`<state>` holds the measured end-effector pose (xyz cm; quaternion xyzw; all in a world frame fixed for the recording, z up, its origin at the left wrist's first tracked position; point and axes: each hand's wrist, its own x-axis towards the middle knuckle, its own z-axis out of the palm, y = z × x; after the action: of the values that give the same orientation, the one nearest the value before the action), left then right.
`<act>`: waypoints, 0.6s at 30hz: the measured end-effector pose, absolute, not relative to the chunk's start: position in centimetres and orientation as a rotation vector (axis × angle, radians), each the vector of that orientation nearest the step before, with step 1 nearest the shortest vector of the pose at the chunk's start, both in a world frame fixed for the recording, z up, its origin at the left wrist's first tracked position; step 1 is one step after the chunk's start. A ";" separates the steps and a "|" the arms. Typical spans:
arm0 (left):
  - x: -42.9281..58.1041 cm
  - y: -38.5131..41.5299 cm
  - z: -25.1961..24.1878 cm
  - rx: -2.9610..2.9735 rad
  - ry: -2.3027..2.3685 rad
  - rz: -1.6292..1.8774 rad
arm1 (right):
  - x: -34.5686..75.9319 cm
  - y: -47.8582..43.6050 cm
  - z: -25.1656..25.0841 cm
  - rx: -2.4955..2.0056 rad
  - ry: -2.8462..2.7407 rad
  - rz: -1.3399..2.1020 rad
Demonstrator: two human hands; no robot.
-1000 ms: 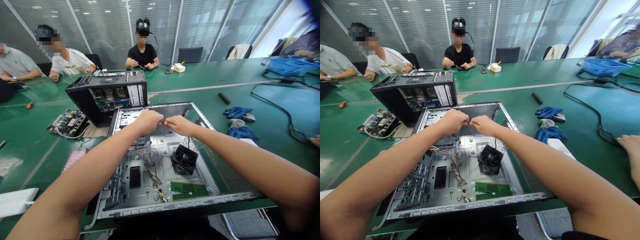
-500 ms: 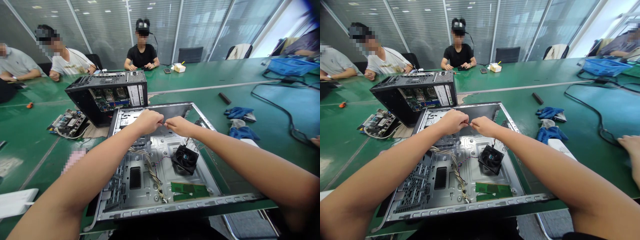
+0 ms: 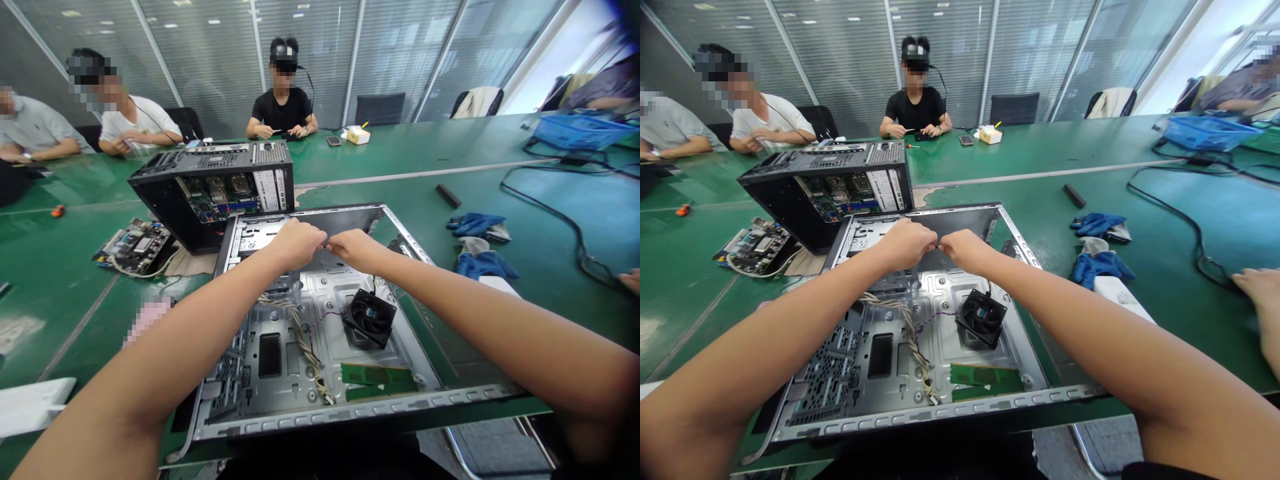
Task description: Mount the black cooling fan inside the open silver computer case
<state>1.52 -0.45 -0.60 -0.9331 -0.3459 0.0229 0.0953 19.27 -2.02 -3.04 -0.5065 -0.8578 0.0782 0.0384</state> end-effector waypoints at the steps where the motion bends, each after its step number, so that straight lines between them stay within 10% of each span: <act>1: 1.5 -0.4 -0.6 -2.767 -1.020 0.066 | 19.3 -2.0 -3.0 -1.549 -2.626 0.238; 18: 1.1 -0.1 -0.8 -2.741 -1.085 -0.148 | 19.4 -2.1 -3.0 -1.619 -2.553 0.363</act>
<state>1.11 -0.05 -0.82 -0.9244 -0.3659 -0.0501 0.0948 19.37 -2.13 -3.05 -0.5311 -0.8375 0.1190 0.0483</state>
